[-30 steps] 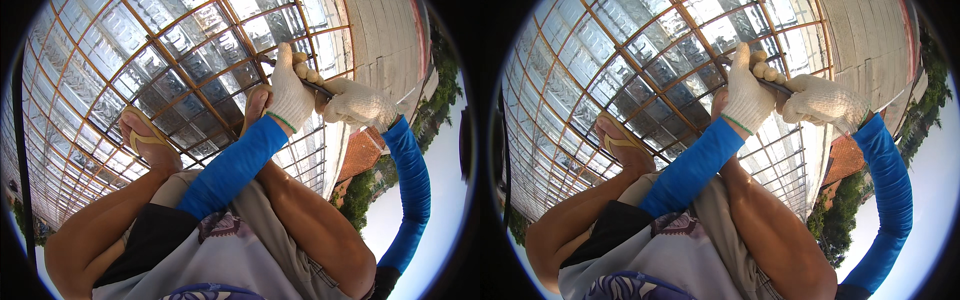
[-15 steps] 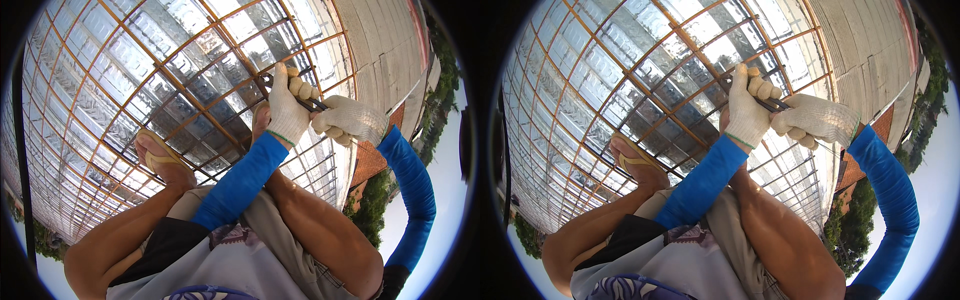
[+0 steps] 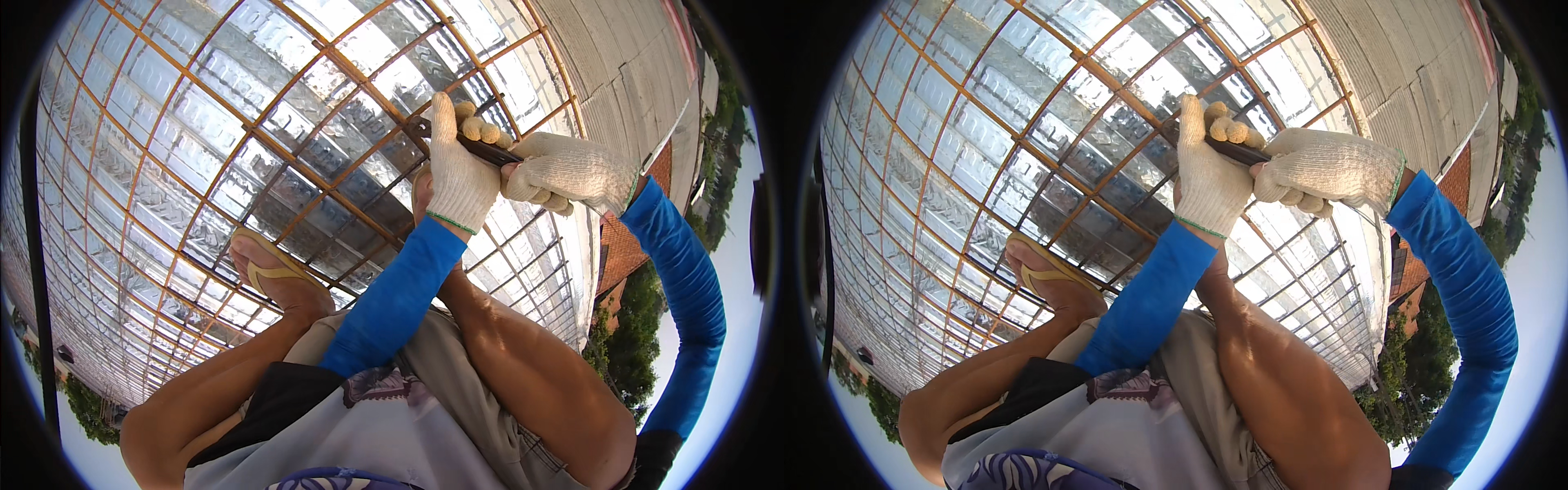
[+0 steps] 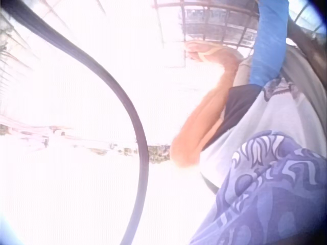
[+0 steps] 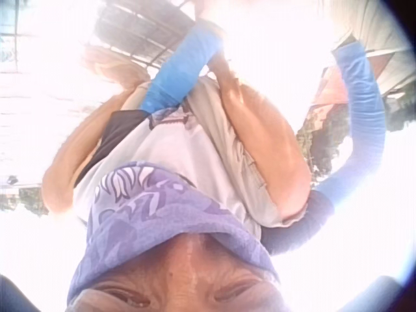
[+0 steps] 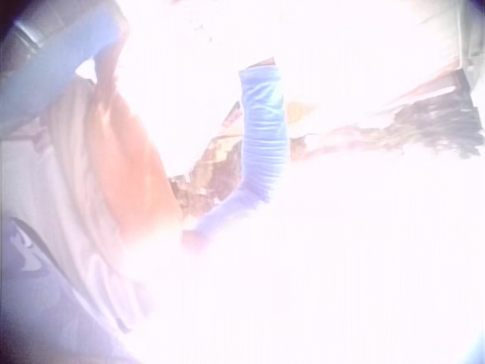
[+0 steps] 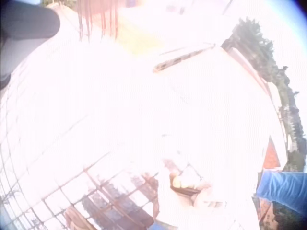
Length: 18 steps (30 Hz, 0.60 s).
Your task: The person uses pliers to twist and secure wire ties at the joints of a metal scaffolding structure. The camera is mounted on the person's head, providing a first-person view of the repetitive fastening process.
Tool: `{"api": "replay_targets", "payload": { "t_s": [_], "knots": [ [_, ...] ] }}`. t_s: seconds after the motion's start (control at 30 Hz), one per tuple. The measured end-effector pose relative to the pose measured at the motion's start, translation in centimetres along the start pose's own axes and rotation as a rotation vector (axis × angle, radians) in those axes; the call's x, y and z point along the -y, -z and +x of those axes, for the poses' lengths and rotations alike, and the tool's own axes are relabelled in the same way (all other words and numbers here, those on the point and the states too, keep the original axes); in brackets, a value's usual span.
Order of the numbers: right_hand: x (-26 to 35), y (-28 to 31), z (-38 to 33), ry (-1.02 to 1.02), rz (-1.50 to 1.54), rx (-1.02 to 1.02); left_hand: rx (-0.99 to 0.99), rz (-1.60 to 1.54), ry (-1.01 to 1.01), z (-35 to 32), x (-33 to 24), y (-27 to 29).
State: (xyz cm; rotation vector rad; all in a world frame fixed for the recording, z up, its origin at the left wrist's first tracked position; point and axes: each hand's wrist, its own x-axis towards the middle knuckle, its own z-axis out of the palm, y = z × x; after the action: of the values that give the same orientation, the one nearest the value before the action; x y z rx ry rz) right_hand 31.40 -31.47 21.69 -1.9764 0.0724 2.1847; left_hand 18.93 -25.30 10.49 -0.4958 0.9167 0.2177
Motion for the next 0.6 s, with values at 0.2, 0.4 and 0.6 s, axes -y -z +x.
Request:
{"api": "replay_targets", "payload": {
  "t_s": [0.2, 0.4, 0.6],
  "knots": [
    [-3.1, -4.1, 0.6, 0.624, -1.249, -0.849, -0.009, 0.092, -0.065, 1.0, 1.0, 0.3],
    [-1.3, -4.0, 1.8, 0.050, -1.027, -0.415, -0.019, 0.082, -0.113, 0.8, 0.6, 0.8],
    [-2.5, 0.8, 2.8, 0.035, -0.150, 0.019, 0.069, 0.135, -0.033, 0.7, 0.1, 1.2]
  ]
}}
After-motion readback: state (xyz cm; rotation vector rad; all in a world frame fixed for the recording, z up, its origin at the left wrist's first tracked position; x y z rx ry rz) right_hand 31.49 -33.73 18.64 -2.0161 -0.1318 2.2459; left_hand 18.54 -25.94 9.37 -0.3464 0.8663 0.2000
